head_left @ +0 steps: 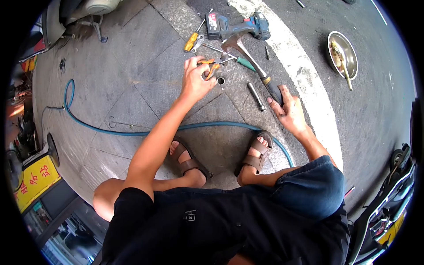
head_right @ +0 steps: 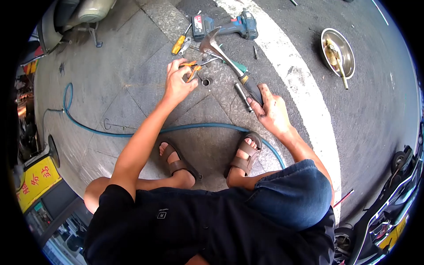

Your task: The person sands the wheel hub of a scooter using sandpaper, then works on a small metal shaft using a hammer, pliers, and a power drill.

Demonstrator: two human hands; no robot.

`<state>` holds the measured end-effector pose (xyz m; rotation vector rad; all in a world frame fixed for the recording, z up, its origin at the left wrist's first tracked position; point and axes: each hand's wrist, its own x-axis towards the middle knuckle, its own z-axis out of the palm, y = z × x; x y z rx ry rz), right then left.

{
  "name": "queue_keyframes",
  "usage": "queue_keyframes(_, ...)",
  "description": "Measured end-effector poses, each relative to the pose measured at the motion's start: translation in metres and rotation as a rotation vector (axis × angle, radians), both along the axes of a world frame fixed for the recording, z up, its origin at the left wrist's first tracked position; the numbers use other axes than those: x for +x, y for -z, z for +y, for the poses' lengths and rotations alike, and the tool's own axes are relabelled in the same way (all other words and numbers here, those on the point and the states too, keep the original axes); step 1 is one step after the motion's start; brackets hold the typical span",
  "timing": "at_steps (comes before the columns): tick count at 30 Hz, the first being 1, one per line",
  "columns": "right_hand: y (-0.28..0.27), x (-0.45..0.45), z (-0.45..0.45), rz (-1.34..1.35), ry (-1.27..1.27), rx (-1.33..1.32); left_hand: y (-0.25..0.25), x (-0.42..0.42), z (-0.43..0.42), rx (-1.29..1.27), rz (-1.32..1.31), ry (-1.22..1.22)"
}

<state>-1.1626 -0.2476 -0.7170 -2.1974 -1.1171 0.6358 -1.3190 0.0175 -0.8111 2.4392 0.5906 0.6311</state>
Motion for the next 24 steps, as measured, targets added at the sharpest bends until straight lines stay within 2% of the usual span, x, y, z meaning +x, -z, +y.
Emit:
queue_keyframes(2,0.004,-0.003,-0.002,0.034,0.037,0.054,-0.006,0.001,0.001,0.012,0.002,0.035)
queue_keyframes(4,0.016,0.000,-0.005,-0.043,-0.024,0.024,-0.012,0.004,-0.002,0.051,-0.014,0.008)
queue_keyframes(5,0.019,0.007,-0.003,-0.033,-0.049,-0.103,-0.014,0.006,0.000,0.068,0.007,0.015)
queue_keyframes(6,0.019,0.008,-0.006,-0.035,-0.035,-0.102,-0.011,0.006,0.000,0.069,0.004,0.030)
queue_keyframes(12,0.025,-0.002,-0.007,0.014,0.057,0.186,-0.008,0.010,-0.002,0.057,-0.003,0.027)
queue_keyframes(13,0.029,0.007,-0.007,-0.062,0.003,0.030,-0.013,0.014,-0.004,0.078,-0.049,0.026)
queue_keyframes(14,0.029,0.014,-0.008,-0.069,0.009,0.033,-0.011,0.017,-0.003,0.081,-0.055,0.032)
queue_keyframes(16,0.030,0.020,-0.009,-0.005,-0.040,-0.060,-0.001,0.019,0.001,0.032,0.065,0.043)
queue_keyframes(18,0.026,0.014,-0.014,0.112,0.042,-0.102,0.014,0.016,0.015,-0.024,0.086,0.031)
queue_keyframes(20,0.044,0.009,-0.025,0.540,0.242,0.005,0.037,0.008,0.028,-0.442,0.149,-0.133)
queue_keyframes(22,0.065,0.013,-0.036,0.675,0.337,-0.049,0.051,-0.006,0.032,-0.445,0.222,-0.177)
queue_keyframes(24,0.071,0.014,-0.044,0.680,0.443,-0.070,0.050,-0.014,0.026,-0.205,0.429,-0.188)
